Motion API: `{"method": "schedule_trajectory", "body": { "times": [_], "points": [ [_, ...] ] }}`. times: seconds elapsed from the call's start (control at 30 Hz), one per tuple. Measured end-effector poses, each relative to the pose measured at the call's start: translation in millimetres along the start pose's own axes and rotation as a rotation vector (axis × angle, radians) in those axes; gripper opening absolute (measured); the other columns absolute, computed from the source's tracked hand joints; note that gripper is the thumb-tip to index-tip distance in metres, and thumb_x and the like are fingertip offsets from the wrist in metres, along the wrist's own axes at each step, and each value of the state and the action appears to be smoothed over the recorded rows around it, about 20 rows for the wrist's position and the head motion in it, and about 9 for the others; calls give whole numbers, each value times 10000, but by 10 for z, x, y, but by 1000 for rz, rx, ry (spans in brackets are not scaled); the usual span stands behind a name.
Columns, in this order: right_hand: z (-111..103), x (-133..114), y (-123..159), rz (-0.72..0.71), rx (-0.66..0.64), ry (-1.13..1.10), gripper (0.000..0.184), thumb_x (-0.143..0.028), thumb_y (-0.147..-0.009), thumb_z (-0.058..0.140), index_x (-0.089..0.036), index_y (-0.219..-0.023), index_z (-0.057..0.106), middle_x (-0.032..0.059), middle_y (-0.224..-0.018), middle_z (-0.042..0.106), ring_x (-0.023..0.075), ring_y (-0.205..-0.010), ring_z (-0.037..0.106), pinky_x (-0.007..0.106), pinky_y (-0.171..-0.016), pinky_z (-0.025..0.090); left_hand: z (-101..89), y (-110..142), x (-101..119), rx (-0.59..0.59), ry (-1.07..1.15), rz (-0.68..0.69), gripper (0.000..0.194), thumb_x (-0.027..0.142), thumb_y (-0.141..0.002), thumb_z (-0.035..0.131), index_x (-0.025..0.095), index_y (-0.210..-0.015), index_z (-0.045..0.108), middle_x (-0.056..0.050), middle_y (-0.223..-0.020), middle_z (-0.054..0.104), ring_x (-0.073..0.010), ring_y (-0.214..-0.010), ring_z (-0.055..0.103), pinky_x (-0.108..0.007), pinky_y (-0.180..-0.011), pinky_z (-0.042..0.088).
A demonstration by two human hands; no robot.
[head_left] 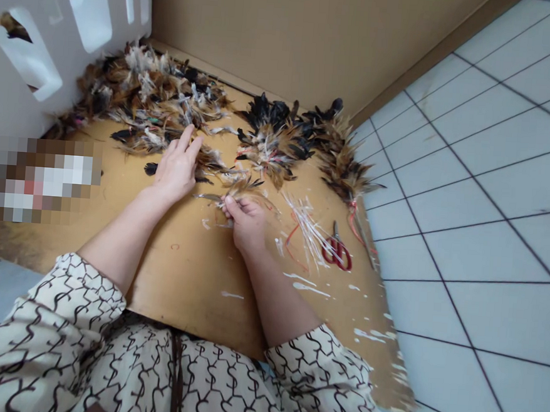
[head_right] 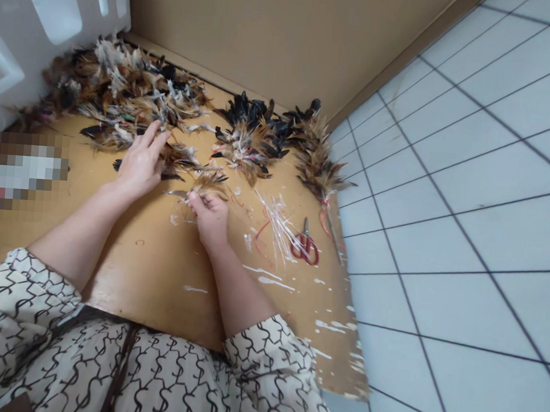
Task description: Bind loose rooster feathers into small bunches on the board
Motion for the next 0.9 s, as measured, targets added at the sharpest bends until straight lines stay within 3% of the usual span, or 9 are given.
{"method": "schedule_trajectory", "body": {
  "times": [0.1, 0.27, 0.5, 0.6, 0.73, 0.8, 0.9],
  "points": [
    [5, -15, 10, -17, -6, 10, 275, -465, -623, 653, -194, -588, 615, -29, -534, 555, 83, -503, 430, 244, -517, 360, 100, -39, -43, -56, -20, 34, 574, 78, -730, 442, 209, -1289, 461, -78, -1481, 332, -295, -1342, 296, -481, -1065, 301],
    [7, -16, 14, -11, -14, 17, 273, -457, -635, 652, -196, -569, 603, -26, -540, 561, 85, -508, 443, 243, -515, 368, 241, -94, -144, -138, -5, 25, 434, 62, -738, 420, 77, -1142, 579, -162, -1280, 538, -260, -1218, 466, -355, -1051, 346],
    [1, -7, 7, -14, -12, 2, 265, -447, -631, 668, -191, -587, 614, -28, -534, 567, 81, -491, 440, 241, -501, 360, 152, -146, -244, -60, 147, -148, 285, 169, -776, 435, 139, -942, 664, -105, -1027, 658, -217, -1026, 578, -312, -932, 425],
    [2, -11, 9, -7, -10, 9, 260, -440, -635, 659, -190, -581, 612, -26, -542, 569, 82, -497, 438, 242, -508, 363, 95, -150, -270, -7, 240, -239, 289, 247, -802, 436, 120, -952, 649, -98, -958, 660, -194, -901, 607, -310, -862, 456],
    [6, -16, 14, -10, -15, 0, 242, -419, -637, 665, -190, -578, 612, -28, -538, 564, 80, -496, 434, 241, -510, 359, 66, -124, -211, 76, 209, -133, 408, 246, -777, 503, 134, -1166, 557, -128, -1257, 536, -225, -1115, 532, -336, -971, 402],
    [8, -18, 16, -14, -19, -4, 243, -417, -637, 667, -190, -577, 609, -31, -534, 561, 78, -494, 434, 241, -510, 360, 137, -102, -173, 24, 161, -55, 485, 236, -759, 545, 160, -1237, 511, -136, -1407, 398, -258, -1250, 432, -364, -1035, 351],
    [12, -17, 16, -19, -27, -15, 262, -430, -632, 670, -187, -567, 596, -34, -529, 558, 76, -491, 436, 242, -513, 365, 297, -75, -174, -100, 86, -37, 451, 251, -759, 565, 202, -1207, 544, -118, -1464, 318, -294, -1311, 361, -417, -1063, 322]
  ]
}}
Point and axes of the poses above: each hand's wrist, its own y-axis away from the middle knuckle, its own z-axis out of the palm, x = y × z, the point moved 4 cm from there along -y, towards the middle knuckle
